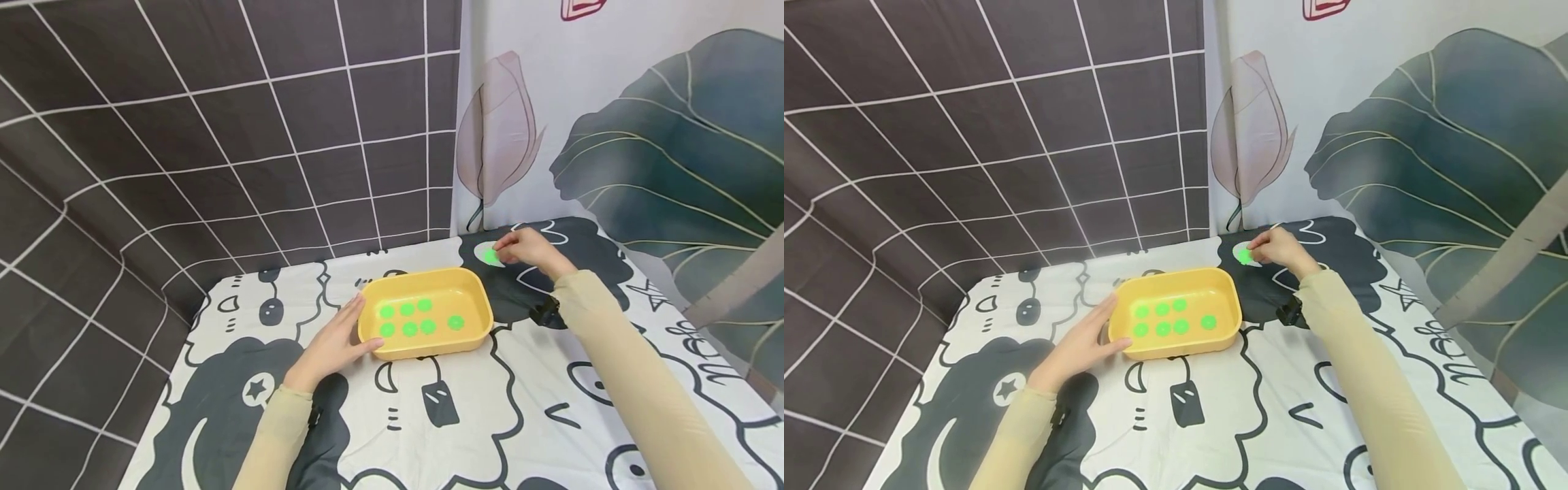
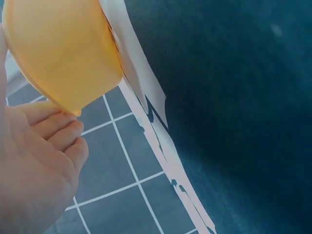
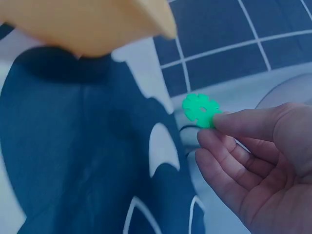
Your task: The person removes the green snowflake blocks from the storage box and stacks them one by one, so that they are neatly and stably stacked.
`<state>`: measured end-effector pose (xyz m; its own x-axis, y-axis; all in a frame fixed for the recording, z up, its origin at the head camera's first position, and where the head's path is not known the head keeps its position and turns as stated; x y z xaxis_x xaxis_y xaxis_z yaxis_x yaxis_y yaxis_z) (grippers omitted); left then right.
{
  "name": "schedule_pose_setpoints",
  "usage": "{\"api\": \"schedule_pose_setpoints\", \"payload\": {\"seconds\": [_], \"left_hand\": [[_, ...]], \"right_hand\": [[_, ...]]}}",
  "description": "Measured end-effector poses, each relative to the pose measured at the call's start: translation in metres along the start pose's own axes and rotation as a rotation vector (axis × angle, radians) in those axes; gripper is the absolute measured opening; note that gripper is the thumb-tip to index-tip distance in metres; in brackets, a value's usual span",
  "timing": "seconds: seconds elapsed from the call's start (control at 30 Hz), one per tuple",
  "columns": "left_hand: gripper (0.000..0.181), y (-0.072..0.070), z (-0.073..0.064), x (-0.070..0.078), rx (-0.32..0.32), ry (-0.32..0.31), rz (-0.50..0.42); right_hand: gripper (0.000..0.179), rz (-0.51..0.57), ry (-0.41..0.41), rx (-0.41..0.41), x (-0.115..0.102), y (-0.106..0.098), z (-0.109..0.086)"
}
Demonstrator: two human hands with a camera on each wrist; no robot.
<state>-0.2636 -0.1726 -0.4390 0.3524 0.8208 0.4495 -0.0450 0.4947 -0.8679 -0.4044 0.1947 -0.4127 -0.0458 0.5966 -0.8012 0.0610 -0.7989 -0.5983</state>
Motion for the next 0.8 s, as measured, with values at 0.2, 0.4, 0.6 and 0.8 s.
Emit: {"api": "schedule_pose_setpoints", "payload": {"seconds": [0.2, 0.4, 0.6, 0.8], "left_hand": [[0.103, -0.001, 0.000, 0.000, 0.010, 0.011, -0.007], [0.104, -0.003, 0.000, 0.003, 0.006, 0.019, -0.004], [0.103, -0.002, 0.000, 0.001, 0.008, 0.015, -0.002], [0.103, -0.001, 0.000, 0.002, 0.007, 0.016, -0.006]], "right_hand": [[0.026, 0.051, 0.045, -0.013, 0.026, -0.002, -0.008], [0.028, 0.053, 0.096, 0.003, 0.046, -0.005, -0.012], [0.028, 0.058, 0.118, -0.002, 0.054, -0.005, -0.015], [0.027, 0.069, 0.148, 0.003, 0.063, -0.003, -0.014]]}}
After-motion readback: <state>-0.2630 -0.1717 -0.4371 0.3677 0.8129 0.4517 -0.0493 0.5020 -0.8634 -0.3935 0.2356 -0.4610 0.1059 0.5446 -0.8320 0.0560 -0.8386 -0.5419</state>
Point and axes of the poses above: each hand's wrist, its own z-axis towards the middle knuckle, its own y-axis out of the palm, x = y × z, the point moved 9 cm from there along z, towards the middle knuckle, and after that the axes turned 11 degrees about x, right-handed, at the moved point
